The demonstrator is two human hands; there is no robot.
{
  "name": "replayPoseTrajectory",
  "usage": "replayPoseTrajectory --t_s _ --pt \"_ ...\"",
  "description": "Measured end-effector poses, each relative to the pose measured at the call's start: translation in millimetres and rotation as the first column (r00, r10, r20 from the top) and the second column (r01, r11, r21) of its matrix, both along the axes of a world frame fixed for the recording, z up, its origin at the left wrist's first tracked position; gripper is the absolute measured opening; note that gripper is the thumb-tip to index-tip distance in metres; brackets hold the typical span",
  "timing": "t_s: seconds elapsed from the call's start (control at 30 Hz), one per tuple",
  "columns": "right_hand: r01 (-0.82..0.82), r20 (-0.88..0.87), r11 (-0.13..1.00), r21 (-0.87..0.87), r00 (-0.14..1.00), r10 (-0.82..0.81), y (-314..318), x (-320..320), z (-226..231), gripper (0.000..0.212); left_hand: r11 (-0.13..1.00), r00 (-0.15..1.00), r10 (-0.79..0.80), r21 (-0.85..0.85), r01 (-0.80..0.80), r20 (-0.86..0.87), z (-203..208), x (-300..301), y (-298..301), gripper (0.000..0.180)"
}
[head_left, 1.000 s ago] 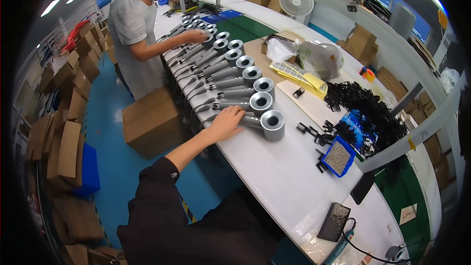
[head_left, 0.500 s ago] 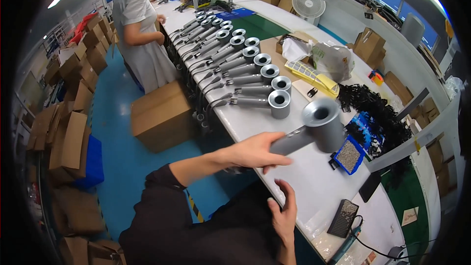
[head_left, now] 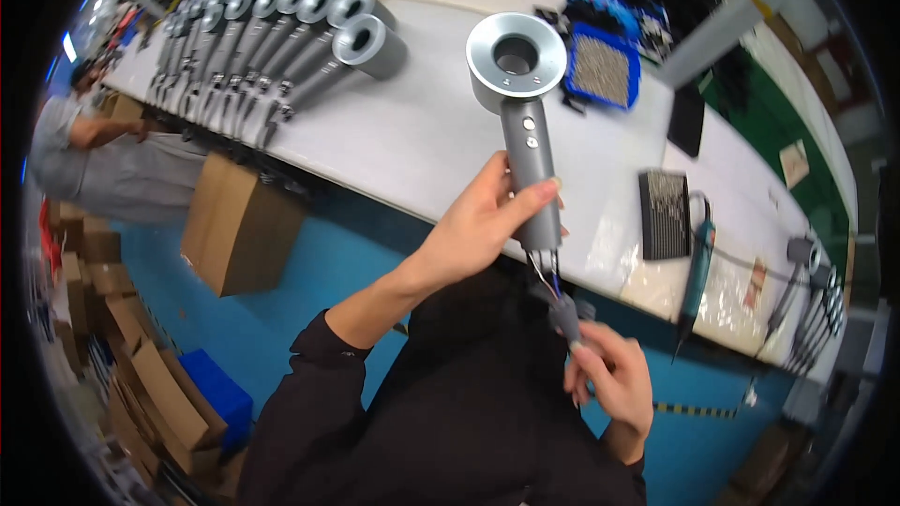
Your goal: Assembling components and using an electric screwdriver to secure parts of a hair dryer on a production line.
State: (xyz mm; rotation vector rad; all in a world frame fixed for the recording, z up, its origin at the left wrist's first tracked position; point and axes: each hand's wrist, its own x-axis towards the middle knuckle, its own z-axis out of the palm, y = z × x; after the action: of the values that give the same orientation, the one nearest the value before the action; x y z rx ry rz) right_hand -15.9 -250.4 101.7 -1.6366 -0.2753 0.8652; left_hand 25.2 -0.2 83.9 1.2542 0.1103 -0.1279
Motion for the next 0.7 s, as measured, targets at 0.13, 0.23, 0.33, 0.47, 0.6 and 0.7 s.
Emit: replayPoseTrajectory --t_s 0.13,0.23,0.33,0.47,0.6,0.7 --pt "0.218 -0.09 0.973 0.075 0.973 -0.211 29.1 10.6 -45.3 0.04 0.998 0.987 0.066 -0.001 -0.067 -0.146 -44.3 13.3 -14.6 0.039" --pt "0.265 -0.112 0.963 -0.045 0.957 -0.268 38.2 16.5 -64.1 0.03 0.994 0.972 0.074 -0.056 -0.089 -0.222 -60.6 14.8 -14.6 0.039" --pt "0.286 -0.063 0.952 -0.106 0.954 -0.294 41.9 16.2 -58.9 0.026 0.989 0.949 0.041 -0.119 -0.082 -0.314 -57.3 -1.9 -23.9 0.044" --pt "0.298 0.047 0.944 -0.143 0.955 -0.294 45.0 16.1 -67.8 0.024 0.984 0.925 -0.105 -0.172 0.044 -0.365 -63.4 -22.1 -32.8 0.052" --pt "0.289 0.051 0.936 -0.201 0.957 -0.285 43.9 20.9 -64.6 0.022 0.956 0.934 -0.168 -0.283 0.077 -0.316 -66.1 -18.8 -29.6 0.051" --pt "0.306 -0.055 0.923 -0.234 0.943 -0.327 45.8 18.8 -63.6 0.019 0.941 0.936 -0.182 -0.328 0.077 -0.301 -68.6 -16.4 -27.9 0.049"
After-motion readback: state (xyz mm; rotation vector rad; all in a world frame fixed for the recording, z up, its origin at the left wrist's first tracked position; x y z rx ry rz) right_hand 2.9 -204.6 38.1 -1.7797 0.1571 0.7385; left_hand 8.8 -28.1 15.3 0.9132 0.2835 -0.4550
